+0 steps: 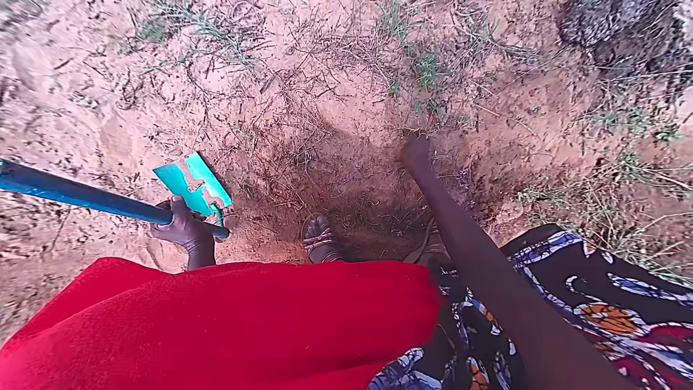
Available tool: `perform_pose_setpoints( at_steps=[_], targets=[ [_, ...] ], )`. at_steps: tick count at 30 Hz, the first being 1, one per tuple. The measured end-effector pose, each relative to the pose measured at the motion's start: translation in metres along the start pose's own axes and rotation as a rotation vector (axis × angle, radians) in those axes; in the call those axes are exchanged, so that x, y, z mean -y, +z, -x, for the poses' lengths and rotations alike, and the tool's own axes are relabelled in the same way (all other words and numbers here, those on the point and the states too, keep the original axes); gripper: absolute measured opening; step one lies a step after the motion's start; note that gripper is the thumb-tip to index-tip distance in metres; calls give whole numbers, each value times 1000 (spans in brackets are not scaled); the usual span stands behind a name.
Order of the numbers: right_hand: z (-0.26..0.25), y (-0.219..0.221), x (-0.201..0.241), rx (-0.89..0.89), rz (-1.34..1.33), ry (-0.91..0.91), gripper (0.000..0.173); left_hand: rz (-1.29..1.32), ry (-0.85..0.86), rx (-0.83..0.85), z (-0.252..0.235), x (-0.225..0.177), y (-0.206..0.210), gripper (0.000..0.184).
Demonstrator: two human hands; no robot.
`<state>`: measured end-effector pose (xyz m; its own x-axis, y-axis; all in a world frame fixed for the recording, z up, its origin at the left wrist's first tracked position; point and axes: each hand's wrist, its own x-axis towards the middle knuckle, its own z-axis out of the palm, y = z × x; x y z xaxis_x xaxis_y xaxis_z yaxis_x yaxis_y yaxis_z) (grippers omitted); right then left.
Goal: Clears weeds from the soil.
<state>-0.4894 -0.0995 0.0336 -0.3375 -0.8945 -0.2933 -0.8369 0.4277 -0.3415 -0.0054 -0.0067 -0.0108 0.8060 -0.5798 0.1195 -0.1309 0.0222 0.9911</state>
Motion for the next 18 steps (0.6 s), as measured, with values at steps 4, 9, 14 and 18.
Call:
perform_pose_setpoints(
  at_steps=[4, 9, 14, 18],
  targets=[
    [38, 44, 28, -45, 156, -295, 41, -5, -14, -20, 2, -7, 3, 13],
    [96, 50, 66, 175, 72, -610, 34, -10, -29, -21, 3, -9, 4, 12],
    [72, 19, 71, 58, -64, -498, 35, -27, -25, -18, 3, -8, 3, 11],
    [20, -2, 32, -62, -108, -42, 39, -21, -20, -6, 3, -8, 1, 10]
  ],
)
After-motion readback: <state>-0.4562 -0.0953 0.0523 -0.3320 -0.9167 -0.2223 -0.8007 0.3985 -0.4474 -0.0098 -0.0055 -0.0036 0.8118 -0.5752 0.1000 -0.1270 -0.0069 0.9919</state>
